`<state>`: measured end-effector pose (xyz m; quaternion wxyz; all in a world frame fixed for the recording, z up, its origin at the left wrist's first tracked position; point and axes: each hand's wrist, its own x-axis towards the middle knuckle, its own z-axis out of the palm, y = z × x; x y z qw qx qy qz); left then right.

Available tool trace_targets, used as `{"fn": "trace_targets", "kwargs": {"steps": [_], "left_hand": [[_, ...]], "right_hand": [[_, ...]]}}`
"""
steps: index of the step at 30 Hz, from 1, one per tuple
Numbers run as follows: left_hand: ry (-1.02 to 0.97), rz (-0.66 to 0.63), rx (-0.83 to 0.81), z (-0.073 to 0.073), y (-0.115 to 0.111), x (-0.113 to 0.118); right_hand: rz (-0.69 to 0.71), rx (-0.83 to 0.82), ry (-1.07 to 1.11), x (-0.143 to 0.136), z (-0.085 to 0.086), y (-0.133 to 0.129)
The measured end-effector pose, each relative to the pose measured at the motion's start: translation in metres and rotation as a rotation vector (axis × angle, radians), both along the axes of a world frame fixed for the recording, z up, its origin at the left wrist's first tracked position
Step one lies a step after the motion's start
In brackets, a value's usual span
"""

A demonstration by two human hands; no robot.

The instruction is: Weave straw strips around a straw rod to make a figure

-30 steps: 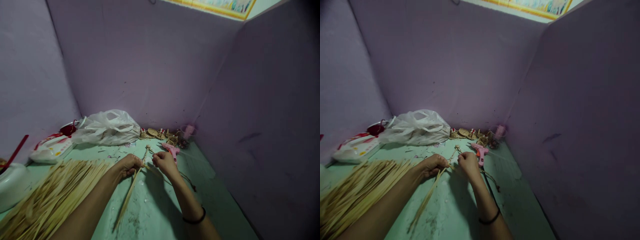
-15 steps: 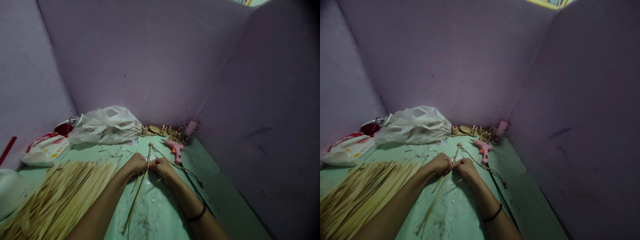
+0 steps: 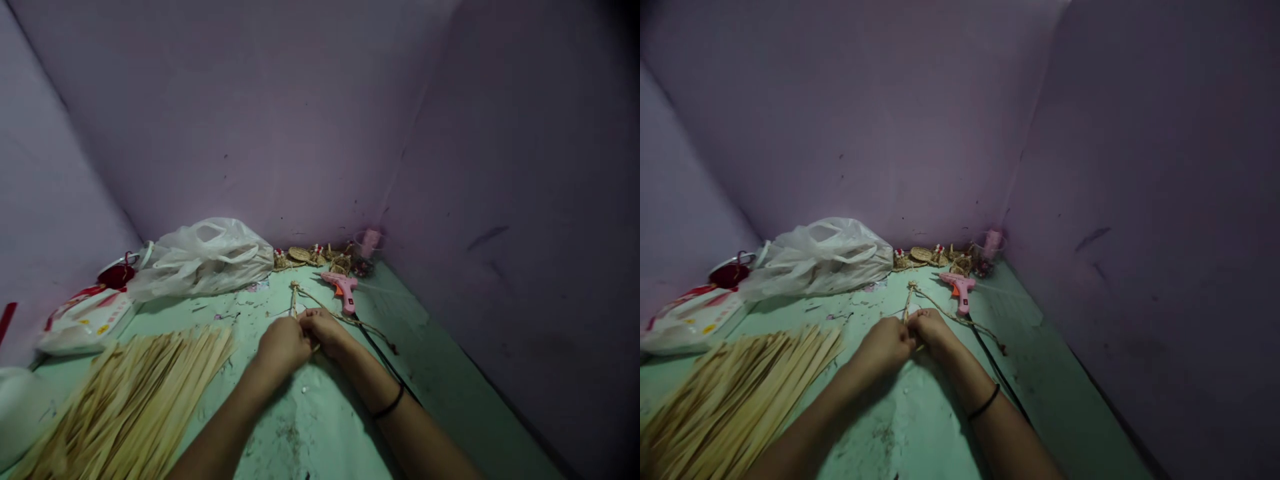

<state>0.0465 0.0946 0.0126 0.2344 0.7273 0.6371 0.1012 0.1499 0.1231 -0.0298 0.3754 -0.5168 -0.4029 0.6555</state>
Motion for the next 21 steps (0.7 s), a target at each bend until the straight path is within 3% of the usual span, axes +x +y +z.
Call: {"fn": "trace_targets", "kwargs": {"steps": [2, 4, 8, 12, 15, 18, 21], "left_hand": [[-0.156, 0.129, -0.017, 0.001, 0.011, -0.011], [-0.385, 0.277, -0.167, -0.001, 0.019, -0.017], [-0.746, 0.312, -0.451, -0.012, 0.022, -0.013], [-0.702, 0.304, -0.482, -0.022, 0.021, -0.008], [-0.655, 0.273, -0.35, -0.031, 0.022, -0.009], [-0.619, 0.221, -0.21, -0.042, 0.025, -0.009], [-0.56, 0.204, -0.164, -0.049, 0.028, -0.008]], "right_hand": [[0.05, 0.015, 0.035, 0.003, -0.001, 0.002], [0.092, 0.032, 0.055, 0.005, -0.003, 0.004], [0.154, 0.068, 0.044, 0.007, -0.007, 0.005], [0.203, 0.199, -0.157, 0.008, -0.014, 0.009], [0.188, 0.321, -0.354, 0.01, -0.015, 0.009], [0.176, 0.486, -0.698, 0.011, -0.007, 0.004], [0.148, 0.505, -0.932, 0.009, 0.005, -0.002]]}}
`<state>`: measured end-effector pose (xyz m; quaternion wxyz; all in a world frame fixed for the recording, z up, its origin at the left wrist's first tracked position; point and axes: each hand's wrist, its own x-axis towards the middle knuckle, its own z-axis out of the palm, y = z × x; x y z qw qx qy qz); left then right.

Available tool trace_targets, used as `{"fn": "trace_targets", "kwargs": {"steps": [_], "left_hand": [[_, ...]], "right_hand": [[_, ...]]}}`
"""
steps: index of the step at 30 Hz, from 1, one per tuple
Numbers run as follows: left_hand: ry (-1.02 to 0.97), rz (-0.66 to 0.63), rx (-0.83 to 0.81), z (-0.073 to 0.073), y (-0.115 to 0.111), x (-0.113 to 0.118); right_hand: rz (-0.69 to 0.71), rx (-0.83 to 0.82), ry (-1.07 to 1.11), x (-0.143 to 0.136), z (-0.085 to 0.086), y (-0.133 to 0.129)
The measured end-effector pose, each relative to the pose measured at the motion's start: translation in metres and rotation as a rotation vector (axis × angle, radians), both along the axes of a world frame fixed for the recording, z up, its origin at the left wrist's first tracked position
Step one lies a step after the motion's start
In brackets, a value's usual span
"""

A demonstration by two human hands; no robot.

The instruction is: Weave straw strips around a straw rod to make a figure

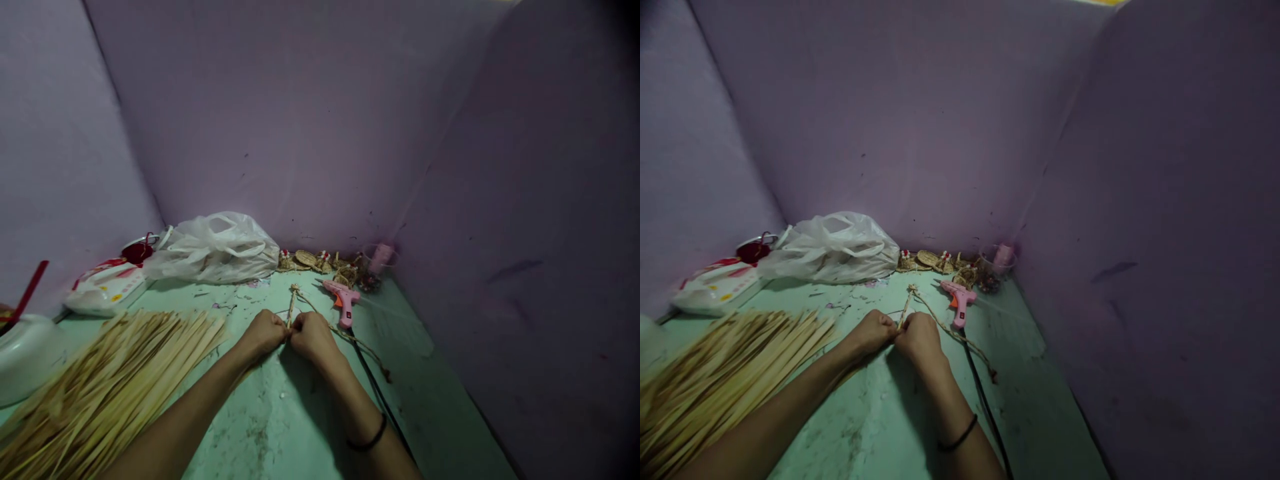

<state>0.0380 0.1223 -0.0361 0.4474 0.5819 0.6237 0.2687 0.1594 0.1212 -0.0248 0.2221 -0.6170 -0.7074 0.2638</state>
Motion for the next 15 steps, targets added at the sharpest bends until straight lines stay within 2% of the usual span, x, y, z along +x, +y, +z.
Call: {"fn": "trace_targets", "kwargs": {"steps": [3, 8, 12, 15], "left_hand": [[-0.026, 0.052, -0.041, 0.002, 0.0, 0.001], [-0.156, 0.137, -0.237, 0.017, -0.004, -0.002], [-0.251, 0.056, -0.267, 0.022, -0.004, -0.013], [-0.293, 0.017, -0.24, 0.026, -0.005, -0.019]], "right_hand": [[-0.072, -0.029, -0.067, -0.002, 0.008, -0.003], [-0.07, -0.131, -0.006, -0.013, 0.017, -0.01], [-0.02, -0.037, -0.04, -0.021, 0.023, -0.019], [0.058, -0.088, 0.004, -0.016, 0.021, -0.017]]}}
